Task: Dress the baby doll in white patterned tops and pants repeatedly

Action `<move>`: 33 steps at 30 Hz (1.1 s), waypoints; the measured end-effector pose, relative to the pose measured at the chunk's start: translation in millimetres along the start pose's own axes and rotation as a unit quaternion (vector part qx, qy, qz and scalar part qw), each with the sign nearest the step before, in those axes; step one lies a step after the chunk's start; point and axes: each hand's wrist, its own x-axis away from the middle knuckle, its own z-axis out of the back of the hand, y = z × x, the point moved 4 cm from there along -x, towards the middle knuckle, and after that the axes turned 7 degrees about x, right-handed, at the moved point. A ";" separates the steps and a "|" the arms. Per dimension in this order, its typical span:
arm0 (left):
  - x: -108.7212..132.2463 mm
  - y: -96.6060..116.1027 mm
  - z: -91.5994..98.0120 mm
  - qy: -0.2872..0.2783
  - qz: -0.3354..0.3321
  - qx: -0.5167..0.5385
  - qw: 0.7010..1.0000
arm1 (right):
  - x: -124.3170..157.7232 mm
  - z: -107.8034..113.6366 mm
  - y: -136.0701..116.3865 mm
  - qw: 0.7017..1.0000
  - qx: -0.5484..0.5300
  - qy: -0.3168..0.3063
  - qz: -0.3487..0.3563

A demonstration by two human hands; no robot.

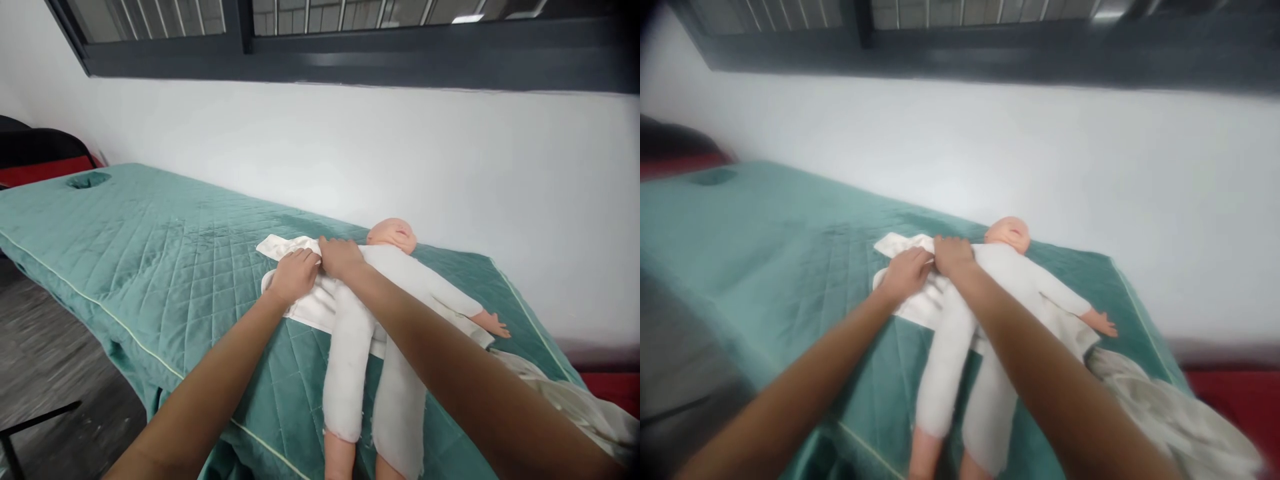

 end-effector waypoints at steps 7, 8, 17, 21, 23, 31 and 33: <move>5.5 -31.3 4.0 0.092 0.216 0.043 0.971 | 55.9 19.5 50.2 0.978 -0.125 0.157 -0.058; 6.2 -35.1 1.7 0.083 0.247 0.036 0.965 | 70.8 17.4 66.5 0.959 -0.164 0.211 -0.097; 4.0 -27.2 -1.1 -0.023 0.304 0.024 0.952 | 164.7 -47.9 146.4 0.891 -0.237 0.118 -0.369; 5.9 -17.0 2.9 -0.052 0.299 0.076 0.950 | 167.5 -46.0 143.7 0.883 -0.257 0.093 -0.382; 5.1 -12.9 2.5 -0.044 0.298 0.127 0.945 | 165.6 -45.1 143.0 0.875 -0.289 0.108 -0.372; -26.5 -4.6 0.8 -0.034 0.312 0.211 0.926 | 164.1 -52.4 142.2 0.827 -0.420 0.146 -0.344; -33.7 -2.4 1.9 -0.025 0.311 0.209 0.927 | 163.7 -54.5 142.7 0.824 -0.425 0.141 -0.348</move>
